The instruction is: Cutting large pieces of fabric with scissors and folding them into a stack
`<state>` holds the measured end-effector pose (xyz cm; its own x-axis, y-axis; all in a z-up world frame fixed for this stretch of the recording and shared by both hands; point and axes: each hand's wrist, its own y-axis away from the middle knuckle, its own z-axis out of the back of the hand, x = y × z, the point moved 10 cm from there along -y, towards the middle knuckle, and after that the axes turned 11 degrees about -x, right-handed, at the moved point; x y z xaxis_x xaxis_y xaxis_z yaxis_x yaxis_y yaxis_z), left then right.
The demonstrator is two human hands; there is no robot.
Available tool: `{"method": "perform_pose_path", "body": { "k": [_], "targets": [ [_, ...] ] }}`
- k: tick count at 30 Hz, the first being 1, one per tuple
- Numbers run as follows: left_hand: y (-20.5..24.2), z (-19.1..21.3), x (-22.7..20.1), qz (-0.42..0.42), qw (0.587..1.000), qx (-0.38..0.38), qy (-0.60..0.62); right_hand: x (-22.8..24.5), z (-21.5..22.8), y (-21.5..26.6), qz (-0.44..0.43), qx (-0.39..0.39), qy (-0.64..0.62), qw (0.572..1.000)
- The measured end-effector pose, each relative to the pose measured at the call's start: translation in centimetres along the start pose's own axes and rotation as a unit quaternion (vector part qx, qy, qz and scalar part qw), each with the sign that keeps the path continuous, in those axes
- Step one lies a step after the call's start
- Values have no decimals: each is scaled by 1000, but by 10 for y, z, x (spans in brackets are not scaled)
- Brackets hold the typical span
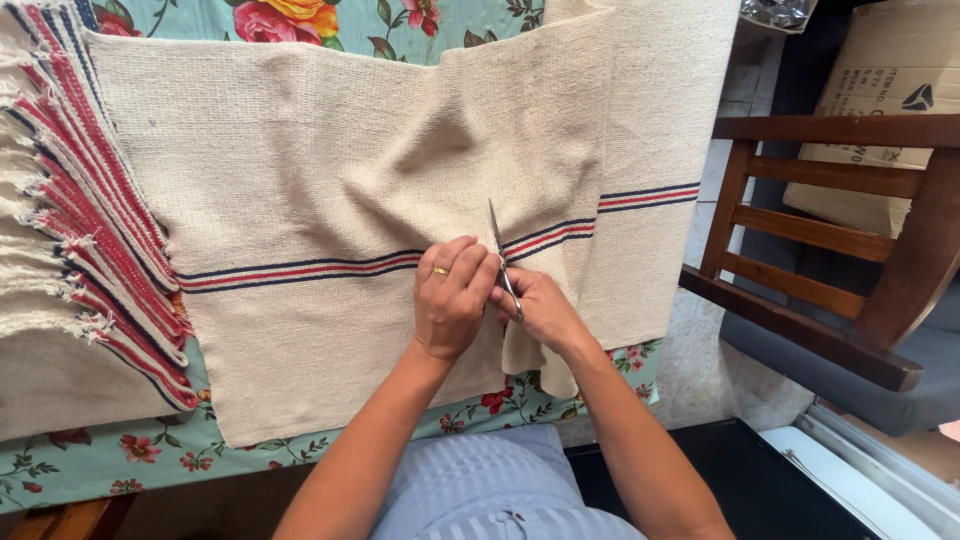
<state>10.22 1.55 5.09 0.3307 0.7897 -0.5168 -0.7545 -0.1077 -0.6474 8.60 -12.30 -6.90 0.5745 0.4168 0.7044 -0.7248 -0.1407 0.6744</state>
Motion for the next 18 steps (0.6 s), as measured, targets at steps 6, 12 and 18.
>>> {"method": "perform_pose_path", "body": {
  "k": [6,12,18],
  "targets": [
    [-8,6,1,19,999,6,31,18,-5,-1,-25,10,-43,999],
    [-6,4,2,23,999,11,42,0,0,-3,-30,4,-26,999],
    [-6,3,3,25,998,21,49,7,2,2,-1,-20,5,1000]
  ]
}}
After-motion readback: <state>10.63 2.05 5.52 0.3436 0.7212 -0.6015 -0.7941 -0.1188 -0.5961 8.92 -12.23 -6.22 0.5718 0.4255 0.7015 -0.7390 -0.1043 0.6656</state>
